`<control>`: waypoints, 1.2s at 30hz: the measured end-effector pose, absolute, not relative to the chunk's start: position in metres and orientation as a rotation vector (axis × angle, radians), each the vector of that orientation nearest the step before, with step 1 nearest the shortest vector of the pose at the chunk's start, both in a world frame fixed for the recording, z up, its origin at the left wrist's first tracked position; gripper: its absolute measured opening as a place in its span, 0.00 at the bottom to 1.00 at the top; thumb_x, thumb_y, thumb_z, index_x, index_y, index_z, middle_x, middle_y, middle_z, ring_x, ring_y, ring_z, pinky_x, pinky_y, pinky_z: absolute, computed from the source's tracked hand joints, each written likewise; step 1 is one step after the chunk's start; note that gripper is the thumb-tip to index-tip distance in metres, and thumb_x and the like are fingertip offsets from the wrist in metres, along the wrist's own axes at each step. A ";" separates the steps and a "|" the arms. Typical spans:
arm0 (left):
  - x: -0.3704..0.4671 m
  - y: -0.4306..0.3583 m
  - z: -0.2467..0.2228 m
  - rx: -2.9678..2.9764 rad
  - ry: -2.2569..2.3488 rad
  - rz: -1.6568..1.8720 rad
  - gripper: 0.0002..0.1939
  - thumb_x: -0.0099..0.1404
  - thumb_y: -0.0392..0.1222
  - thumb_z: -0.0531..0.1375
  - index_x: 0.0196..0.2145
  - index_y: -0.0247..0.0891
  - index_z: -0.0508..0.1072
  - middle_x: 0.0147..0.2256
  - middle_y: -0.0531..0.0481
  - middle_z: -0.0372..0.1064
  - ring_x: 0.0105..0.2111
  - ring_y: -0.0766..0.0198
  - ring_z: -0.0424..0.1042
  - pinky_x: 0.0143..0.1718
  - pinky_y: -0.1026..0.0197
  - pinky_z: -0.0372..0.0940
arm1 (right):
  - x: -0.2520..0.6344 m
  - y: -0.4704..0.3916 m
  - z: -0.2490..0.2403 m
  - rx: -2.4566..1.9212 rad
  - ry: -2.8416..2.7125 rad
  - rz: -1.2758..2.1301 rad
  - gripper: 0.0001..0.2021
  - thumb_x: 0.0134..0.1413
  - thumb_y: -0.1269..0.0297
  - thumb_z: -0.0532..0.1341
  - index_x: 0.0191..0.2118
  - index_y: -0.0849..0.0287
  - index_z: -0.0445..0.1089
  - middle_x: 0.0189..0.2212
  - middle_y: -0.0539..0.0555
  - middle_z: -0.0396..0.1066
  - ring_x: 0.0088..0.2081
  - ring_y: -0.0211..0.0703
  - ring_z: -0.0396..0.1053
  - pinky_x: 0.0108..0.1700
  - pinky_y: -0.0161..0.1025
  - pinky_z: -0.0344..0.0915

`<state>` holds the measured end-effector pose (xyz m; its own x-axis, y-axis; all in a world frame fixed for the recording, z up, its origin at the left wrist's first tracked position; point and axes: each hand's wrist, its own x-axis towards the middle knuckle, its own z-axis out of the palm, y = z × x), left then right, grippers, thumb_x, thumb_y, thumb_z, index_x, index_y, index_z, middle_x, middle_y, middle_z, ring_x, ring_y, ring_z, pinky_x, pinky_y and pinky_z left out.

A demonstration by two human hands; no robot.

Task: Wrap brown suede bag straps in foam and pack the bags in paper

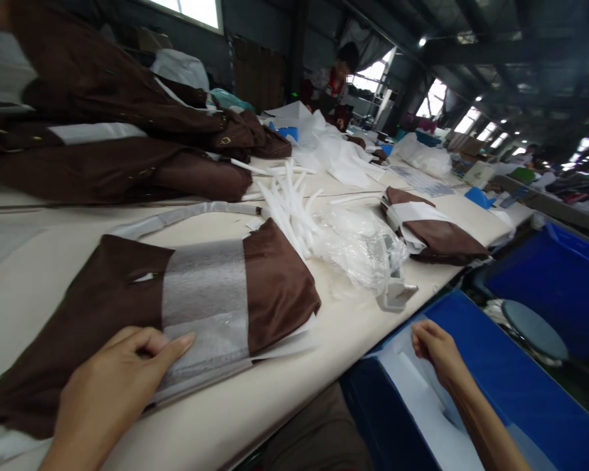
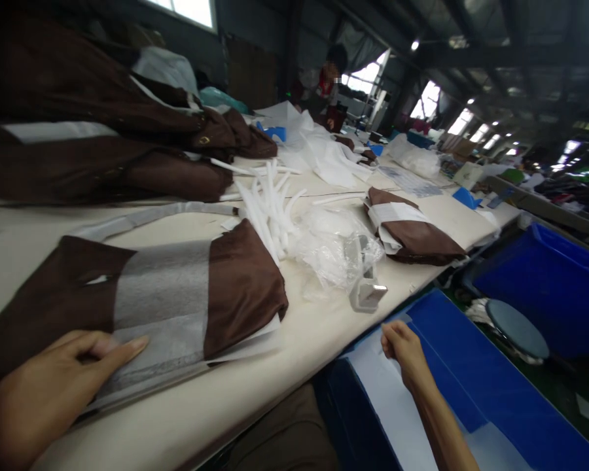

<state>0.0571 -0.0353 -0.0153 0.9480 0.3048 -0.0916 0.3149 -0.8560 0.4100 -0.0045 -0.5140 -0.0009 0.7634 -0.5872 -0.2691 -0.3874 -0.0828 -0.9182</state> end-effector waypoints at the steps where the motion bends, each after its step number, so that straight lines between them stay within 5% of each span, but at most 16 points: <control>1: 0.054 -0.043 -0.003 2.646 0.430 -0.100 0.19 0.59 0.59 0.58 0.21 0.42 0.70 0.31 0.59 0.69 0.27 0.65 0.68 0.30 0.65 0.55 | -0.013 -0.514 0.000 -1.760 0.731 -0.149 0.22 0.33 0.45 0.70 0.18 0.57 0.64 0.15 0.49 0.62 0.17 0.36 0.56 0.21 0.36 0.54; 7: 0.046 -0.061 0.015 2.459 0.418 0.041 0.16 0.55 0.49 0.63 0.18 0.39 0.65 0.28 0.56 0.66 0.27 0.66 0.67 0.31 0.63 0.55 | -0.003 -0.485 0.050 -2.133 -0.041 0.322 0.19 0.52 0.46 0.62 0.19 0.54 0.68 0.20 0.54 0.64 0.24 0.47 0.63 0.27 0.41 0.62; 16: 0.041 -0.061 0.009 2.347 0.416 0.092 0.17 0.54 0.42 0.67 0.17 0.38 0.63 0.27 0.56 0.64 0.26 0.67 0.65 0.30 0.63 0.54 | 0.112 -0.277 0.113 -1.946 -1.314 1.082 0.11 0.63 0.63 0.57 0.30 0.58 0.70 0.23 0.45 0.66 0.26 0.33 0.62 0.31 0.30 0.57; 22: 0.042 -0.061 0.010 2.349 0.445 0.068 0.17 0.53 0.39 0.67 0.16 0.38 0.62 0.26 0.56 0.63 0.25 0.68 0.64 0.28 0.62 0.52 | 0.155 -0.199 0.094 -2.317 -1.877 0.845 0.07 0.56 0.73 0.60 0.31 0.57 0.73 0.24 0.46 0.70 0.26 0.34 0.63 0.28 0.32 0.50; 29: 0.041 -0.059 0.001 2.340 0.425 0.082 0.19 0.53 0.39 0.68 0.16 0.38 0.61 0.25 0.57 0.62 0.25 0.68 0.64 0.28 0.62 0.52 | 0.155 -0.171 0.080 -2.644 -2.118 0.645 0.09 0.57 0.69 0.59 0.37 0.60 0.78 0.32 0.58 0.78 0.35 0.49 0.75 0.31 0.37 0.60; 36: 0.043 -0.059 0.002 2.360 0.438 0.078 0.18 0.54 0.40 0.68 0.16 0.39 0.63 0.26 0.56 0.63 0.27 0.67 0.65 0.30 0.62 0.54 | 0.166 -0.164 0.068 -2.714 -1.957 0.426 0.11 0.53 0.61 0.67 0.41 0.60 0.75 0.34 0.59 0.78 0.39 0.50 0.75 0.37 0.37 0.64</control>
<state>0.0427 -0.0587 0.0016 0.9403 0.3336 -0.0676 0.2898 -0.6806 0.6729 0.1662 -0.1645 0.0681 0.3041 0.8922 -0.3339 0.9502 -0.3090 0.0400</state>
